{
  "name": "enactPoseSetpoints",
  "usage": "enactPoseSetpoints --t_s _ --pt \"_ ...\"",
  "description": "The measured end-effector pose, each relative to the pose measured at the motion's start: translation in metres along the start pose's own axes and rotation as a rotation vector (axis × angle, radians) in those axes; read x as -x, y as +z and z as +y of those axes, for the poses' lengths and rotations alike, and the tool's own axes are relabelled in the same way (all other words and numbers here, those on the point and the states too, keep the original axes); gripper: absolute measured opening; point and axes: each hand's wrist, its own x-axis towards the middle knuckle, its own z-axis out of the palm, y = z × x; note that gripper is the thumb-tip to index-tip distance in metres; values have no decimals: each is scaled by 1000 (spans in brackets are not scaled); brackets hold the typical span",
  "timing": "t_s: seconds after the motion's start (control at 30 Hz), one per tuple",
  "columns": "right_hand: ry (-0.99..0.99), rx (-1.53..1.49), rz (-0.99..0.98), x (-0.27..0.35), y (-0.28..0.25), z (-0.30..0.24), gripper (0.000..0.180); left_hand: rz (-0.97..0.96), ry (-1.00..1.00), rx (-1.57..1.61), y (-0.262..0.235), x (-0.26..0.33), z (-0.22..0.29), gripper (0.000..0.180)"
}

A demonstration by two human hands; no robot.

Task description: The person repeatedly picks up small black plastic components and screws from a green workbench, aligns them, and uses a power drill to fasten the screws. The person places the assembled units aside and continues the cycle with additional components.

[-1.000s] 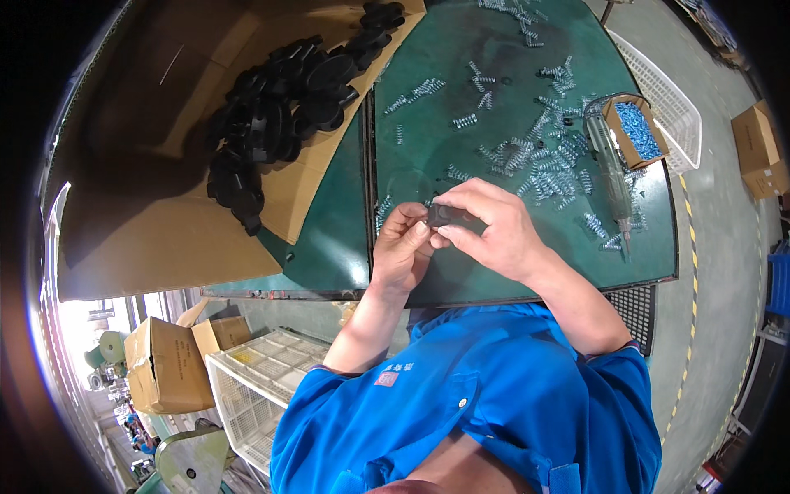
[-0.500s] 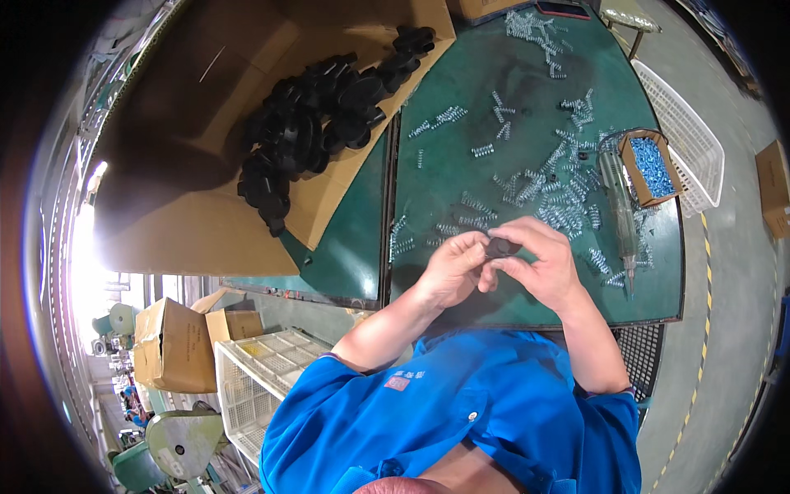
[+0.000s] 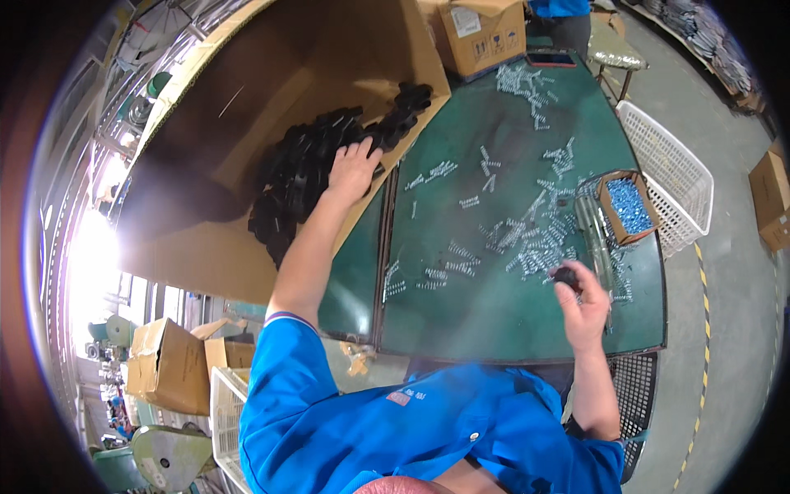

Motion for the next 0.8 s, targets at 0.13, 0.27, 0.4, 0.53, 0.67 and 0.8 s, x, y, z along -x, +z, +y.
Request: enactPoseSetpoints --t_s 0.13,0.27,0.4,0.53,0.67,0.8 --pt "-2 -45 -57 8 13 5 33 -163 54 88 44 5 -27 29" --pt "-23 84 -84 11 2 -6 35 -2 -91 371 36 -6 -32 34" --pt "-31 154 -57 7 -1 -18 33 460 -327 767 -4 -4 -28 46" --pt "-62 129 -69 -5 15 -24 32 578 -370 1438 -87 11 9 35" --pt "-151 96 -58 -16 28 -34 33 255 -145 2078 -107 49 92 38" --pt "-311 205 17 -18 40 -54 34 -223 -526 3045 -111 75 222 49"
